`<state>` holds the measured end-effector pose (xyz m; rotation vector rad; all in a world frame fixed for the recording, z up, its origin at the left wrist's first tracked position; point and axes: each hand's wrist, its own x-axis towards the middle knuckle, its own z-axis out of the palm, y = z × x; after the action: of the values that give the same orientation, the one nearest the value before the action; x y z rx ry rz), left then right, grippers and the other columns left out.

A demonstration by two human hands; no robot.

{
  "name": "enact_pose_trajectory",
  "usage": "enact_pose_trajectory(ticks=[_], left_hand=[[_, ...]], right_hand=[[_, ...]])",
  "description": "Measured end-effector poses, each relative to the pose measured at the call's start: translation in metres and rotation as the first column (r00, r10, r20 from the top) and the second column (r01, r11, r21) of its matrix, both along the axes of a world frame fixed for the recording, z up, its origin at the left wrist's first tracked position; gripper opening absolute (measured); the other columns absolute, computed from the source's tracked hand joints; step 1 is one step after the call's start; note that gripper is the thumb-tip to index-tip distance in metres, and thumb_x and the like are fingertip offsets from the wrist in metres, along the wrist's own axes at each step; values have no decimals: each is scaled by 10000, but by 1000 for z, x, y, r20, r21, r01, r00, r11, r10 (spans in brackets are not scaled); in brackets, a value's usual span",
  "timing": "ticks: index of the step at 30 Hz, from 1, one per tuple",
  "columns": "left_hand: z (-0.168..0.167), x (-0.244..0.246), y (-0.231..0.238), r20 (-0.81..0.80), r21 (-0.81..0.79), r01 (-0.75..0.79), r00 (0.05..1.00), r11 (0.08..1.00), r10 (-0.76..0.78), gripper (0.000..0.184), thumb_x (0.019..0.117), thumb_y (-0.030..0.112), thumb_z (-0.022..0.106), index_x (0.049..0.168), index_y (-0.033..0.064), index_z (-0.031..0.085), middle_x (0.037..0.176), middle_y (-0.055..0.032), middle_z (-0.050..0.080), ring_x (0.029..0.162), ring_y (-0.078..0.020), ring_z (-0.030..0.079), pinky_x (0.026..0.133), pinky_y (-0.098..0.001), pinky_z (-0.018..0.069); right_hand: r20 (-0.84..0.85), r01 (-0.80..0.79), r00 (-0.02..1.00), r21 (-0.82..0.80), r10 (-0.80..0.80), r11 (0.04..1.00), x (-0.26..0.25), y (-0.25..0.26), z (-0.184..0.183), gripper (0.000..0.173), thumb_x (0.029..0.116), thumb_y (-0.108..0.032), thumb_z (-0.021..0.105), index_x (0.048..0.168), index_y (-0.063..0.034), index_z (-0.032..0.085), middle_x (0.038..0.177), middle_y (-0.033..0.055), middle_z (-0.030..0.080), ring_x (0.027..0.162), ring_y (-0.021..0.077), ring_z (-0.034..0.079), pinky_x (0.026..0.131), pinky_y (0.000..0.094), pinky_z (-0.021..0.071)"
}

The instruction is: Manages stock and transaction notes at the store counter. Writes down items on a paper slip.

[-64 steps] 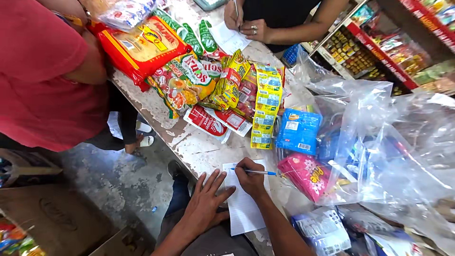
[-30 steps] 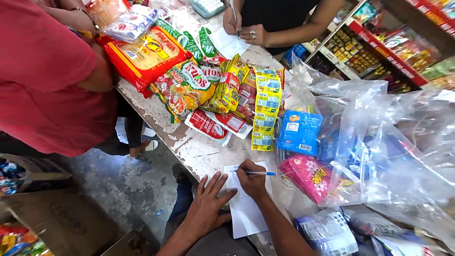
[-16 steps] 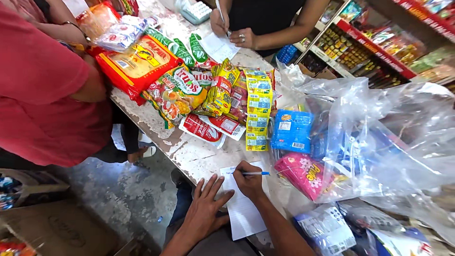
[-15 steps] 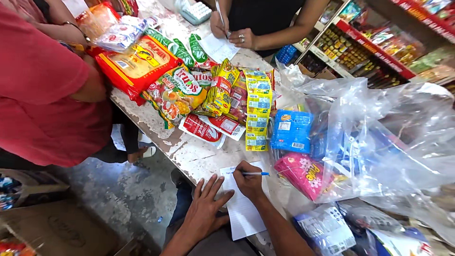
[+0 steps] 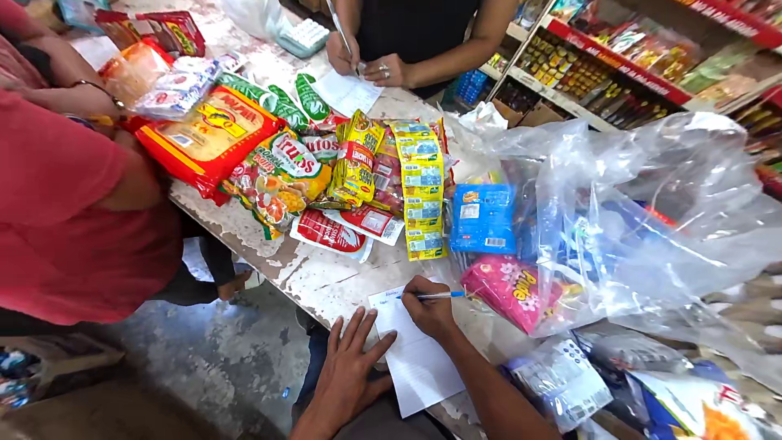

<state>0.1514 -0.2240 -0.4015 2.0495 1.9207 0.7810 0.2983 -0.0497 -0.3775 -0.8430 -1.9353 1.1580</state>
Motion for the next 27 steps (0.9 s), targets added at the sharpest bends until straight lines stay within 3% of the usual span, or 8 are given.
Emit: enact_pose_trajectory(ticks=[27], left_hand=[[3,0,0,-6,-26,4,1000,1000,-4,633,834,735,630,1371,399,632,1573,-102,467,1494,-357,361,1179,-685,228]], right_hand=[[25,48,999,-3,-48,999,-4,0,1,153,855,-28,594,706,-47,624,582,-61,536,530,-33,485,502,157,399]])
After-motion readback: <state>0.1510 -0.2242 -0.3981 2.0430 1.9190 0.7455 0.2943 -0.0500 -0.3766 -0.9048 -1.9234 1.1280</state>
